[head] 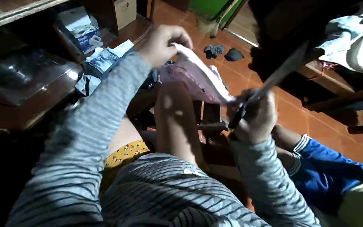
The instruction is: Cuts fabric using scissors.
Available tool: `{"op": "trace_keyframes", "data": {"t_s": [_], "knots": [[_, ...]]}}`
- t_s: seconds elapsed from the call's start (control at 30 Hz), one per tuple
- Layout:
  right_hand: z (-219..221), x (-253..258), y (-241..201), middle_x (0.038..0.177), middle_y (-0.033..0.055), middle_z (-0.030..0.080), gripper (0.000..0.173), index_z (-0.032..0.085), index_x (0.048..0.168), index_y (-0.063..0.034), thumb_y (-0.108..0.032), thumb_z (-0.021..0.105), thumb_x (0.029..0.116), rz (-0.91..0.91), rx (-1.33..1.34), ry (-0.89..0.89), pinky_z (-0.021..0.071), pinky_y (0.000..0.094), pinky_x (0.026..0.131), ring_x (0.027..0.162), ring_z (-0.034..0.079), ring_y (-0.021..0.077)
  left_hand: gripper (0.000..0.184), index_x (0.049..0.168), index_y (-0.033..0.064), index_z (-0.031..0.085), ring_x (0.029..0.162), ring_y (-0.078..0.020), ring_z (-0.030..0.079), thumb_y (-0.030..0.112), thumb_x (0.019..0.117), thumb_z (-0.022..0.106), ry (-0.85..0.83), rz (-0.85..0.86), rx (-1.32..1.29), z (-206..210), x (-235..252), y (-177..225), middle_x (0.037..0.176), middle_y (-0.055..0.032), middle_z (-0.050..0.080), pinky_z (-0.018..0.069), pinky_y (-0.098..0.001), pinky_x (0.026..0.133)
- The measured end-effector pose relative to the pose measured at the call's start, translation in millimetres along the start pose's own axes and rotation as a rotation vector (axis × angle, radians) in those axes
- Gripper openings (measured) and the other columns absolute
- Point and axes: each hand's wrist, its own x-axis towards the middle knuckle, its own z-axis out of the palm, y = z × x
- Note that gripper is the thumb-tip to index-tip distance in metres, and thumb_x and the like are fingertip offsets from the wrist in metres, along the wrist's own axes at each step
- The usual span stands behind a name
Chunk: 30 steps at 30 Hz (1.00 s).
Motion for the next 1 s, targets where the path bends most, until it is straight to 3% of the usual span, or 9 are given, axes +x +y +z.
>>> {"op": "trace_keyframes", "data": {"t_s": [0.07, 0.13, 0.27, 0.3, 0.37, 0.47, 0.67, 0.83, 1.0], "knots": [[20.1, -46.7, -20.4, 0.092, 0.0100, 0.072, 0.034, 0.062, 0.112, 0.0012, -0.025, 0.072, 0.0921, -0.016, 0.014, -0.071, 0.0613, 0.0287, 0.072, 0.079, 0.069, 0.0097, 0.016, 0.104, -0.0049, 0.071, 0.096, -0.0059, 0.070, -0.003, 0.0956, 0.057, 0.089, -0.043, -0.121, 4.6, -58.4, -3.4, 0.104, -0.0077, 0.074, 0.0568, -0.0261, 0.091], [41.3, -82.5, -29.6, 0.095, 0.0108, 0.072, 0.032, 0.063, 0.111, 0.0016, -0.020, 0.070, 0.0887, 0.053, 0.098, -0.204, 0.0608, 0.0284, 0.076, 0.083, 0.070, 0.0101, 0.020, 0.107, -0.0049, 0.071, 0.100, -0.0059, 0.070, -0.005, 0.0954, 0.055, 0.199, -0.172, -0.204, 23.5, -113.6, -16.6, 0.110, -0.0074, 0.075, 0.0574, -0.0270, 0.092], [49.1, -98.1, -34.2, 0.100, 0.0065, 0.074, 0.039, 0.060, 0.117, 0.0014, -0.013, 0.075, 0.0833, 0.265, 0.309, -0.258, 0.0631, 0.0316, 0.077, 0.086, 0.072, 0.0108, 0.028, 0.129, -0.0018, 0.063, 0.101, -0.0138, 0.066, 0.009, 0.1052, 0.051, 0.488, -0.764, -0.378, 82.9, -178.3, -17.9, 0.122, -0.0132, 0.066, 0.0565, -0.0326, 0.087], [44.6, -94.4, -36.5, 0.101, 0.0033, 0.074, 0.040, 0.057, 0.118, -0.0017, -0.015, 0.075, 0.0856, 0.316, 0.381, -0.265, 0.0624, 0.0303, 0.077, 0.087, 0.072, 0.0099, 0.031, 0.135, 0.0004, 0.057, 0.099, -0.0145, 0.065, 0.012, 0.1070, 0.050, 0.553, -0.898, -0.495, 95.7, -184.2, -8.6, 0.121, -0.0122, 0.062, 0.0569, -0.0334, 0.086], [34.0, -89.4, -37.0, 0.104, 0.0004, 0.074, 0.044, 0.055, 0.124, -0.0068, -0.030, 0.074, 0.0923, 0.396, 0.547, -0.317, 0.0628, 0.0316, 0.080, 0.091, 0.073, 0.0122, 0.027, 0.131, 0.0028, 0.053, 0.088, -0.0126, 0.066, 0.016, 0.1080, 0.049, 0.584, -1.022, -0.674, 114.7, -187.7, 14.9, 0.110, -0.0074, 0.061, 0.0588, -0.0328, 0.078], [19.0, -96.1, -31.5, 0.102, 0.0012, 0.074, 0.054, 0.056, 0.130, -0.0065, -0.048, 0.065, 0.0965, 0.502, 0.741, -0.469, 0.0614, 0.0358, 0.083, 0.091, 0.071, 0.0156, 0.031, 0.123, -0.0026, 0.057, 0.086, -0.0158, 0.068, 0.017, 0.1007, 0.064, 0.404, -0.908, -0.705, 126.8, -193.3, 33.9, 0.103, -0.0106, 0.065, 0.0611, -0.0365, 0.078], [-7.7, -128.8, -27.0, 0.090, -0.0058, 0.068, 0.069, 0.061, 0.122, -0.0070, -0.067, 0.064, 0.0892, 0.723, 0.752, -0.750, 0.0565, 0.0251, 0.070, 0.077, 0.064, 0.0047, 0.048, 0.119, -0.0012, 0.051, 0.090, -0.0169, 0.072, 0.008, 0.0838, 0.082, 0.364, -0.699, -0.403, 130.3, -187.0, 46.1, 0.104, -0.0133, 0.069, 0.0617, -0.0330, 0.082], [-24.5, -136.8, -33.4, 0.083, -0.0092, 0.065, 0.069, 0.064, 0.116, -0.0107, -0.072, 0.066, 0.0847, 0.780, 0.699, -0.851, 0.0530, 0.0218, 0.067, 0.072, 0.060, 0.0012, 0.054, 0.124, -0.0031, 0.050, 0.090, -0.0238, 0.072, 0.008, 0.0833, 0.084, 0.307, -0.779, -0.260, 136.9, -168.9, 47.3, 0.109, -0.0182, 0.068, 0.0604, -0.0394, 0.082], [-30.1, -135.8, -41.6, 0.080, -0.0111, 0.062, 0.068, 0.064, 0.113, -0.0124, -0.074, 0.066, 0.0834, 0.809, 0.689, -0.888, 0.0502, 0.0180, 0.063, 0.068, 0.057, -0.0018, 0.057, 0.129, -0.0023, 0.046, 0.084, -0.0240, 0.073, 0.001, 0.0844, 0.081, 0.261, -0.916, -0.408, 134.0, -160.1, 50.3, 0.112, -0.0189, 0.066, 0.0636, -0.0390, 0.075]]}}
